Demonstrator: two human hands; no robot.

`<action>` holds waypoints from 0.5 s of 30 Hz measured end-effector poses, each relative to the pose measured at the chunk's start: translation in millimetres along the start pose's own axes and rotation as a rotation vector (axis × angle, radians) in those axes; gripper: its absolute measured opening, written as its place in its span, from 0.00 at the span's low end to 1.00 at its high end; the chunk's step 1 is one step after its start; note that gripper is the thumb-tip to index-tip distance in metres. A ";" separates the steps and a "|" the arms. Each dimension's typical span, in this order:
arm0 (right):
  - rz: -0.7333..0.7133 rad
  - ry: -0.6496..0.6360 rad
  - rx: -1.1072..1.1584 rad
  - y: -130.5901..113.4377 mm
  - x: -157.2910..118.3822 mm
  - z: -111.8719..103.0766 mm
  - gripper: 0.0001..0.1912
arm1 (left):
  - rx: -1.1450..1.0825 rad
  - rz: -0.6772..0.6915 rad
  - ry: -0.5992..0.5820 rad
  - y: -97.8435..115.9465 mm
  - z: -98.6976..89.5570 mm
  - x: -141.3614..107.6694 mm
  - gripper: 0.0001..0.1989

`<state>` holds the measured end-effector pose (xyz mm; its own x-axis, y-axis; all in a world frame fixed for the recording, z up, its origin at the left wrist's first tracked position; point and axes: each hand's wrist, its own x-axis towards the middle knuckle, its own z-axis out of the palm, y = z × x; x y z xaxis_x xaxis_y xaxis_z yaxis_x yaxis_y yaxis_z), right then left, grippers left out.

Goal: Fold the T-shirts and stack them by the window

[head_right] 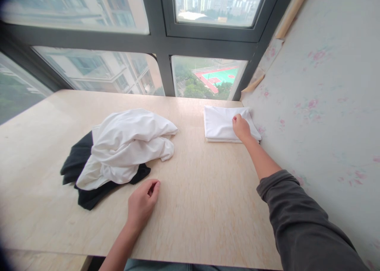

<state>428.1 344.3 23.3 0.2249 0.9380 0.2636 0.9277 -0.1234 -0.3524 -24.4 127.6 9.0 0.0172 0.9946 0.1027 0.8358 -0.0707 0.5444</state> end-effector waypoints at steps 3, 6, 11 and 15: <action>-0.089 -0.095 0.062 1.7 -7.9 -9.7 0.16 | -0.009 0.005 -0.002 -0.9 0.5 0.0 0.12; -0.172 -0.216 0.086 3.9 -20.5 -17.4 0.16 | -0.015 0.006 -0.002 -1.8 1.1 0.1 0.12; -0.266 -0.309 0.030 -3.2 -27.1 -37.1 0.13 | -0.019 0.003 -0.005 -1.8 1.1 0.3 0.12; -0.290 -0.146 -0.025 -31.3 -12.5 -84.5 0.15 | -0.028 0.004 0.001 -1.5 0.6 -0.3 0.12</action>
<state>421.4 309.1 106.9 -0.0933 0.9717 0.2171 0.9543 0.1495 -0.2590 -25.2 127.5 7.7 0.0197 0.9942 0.1057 0.8203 -0.0765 0.5668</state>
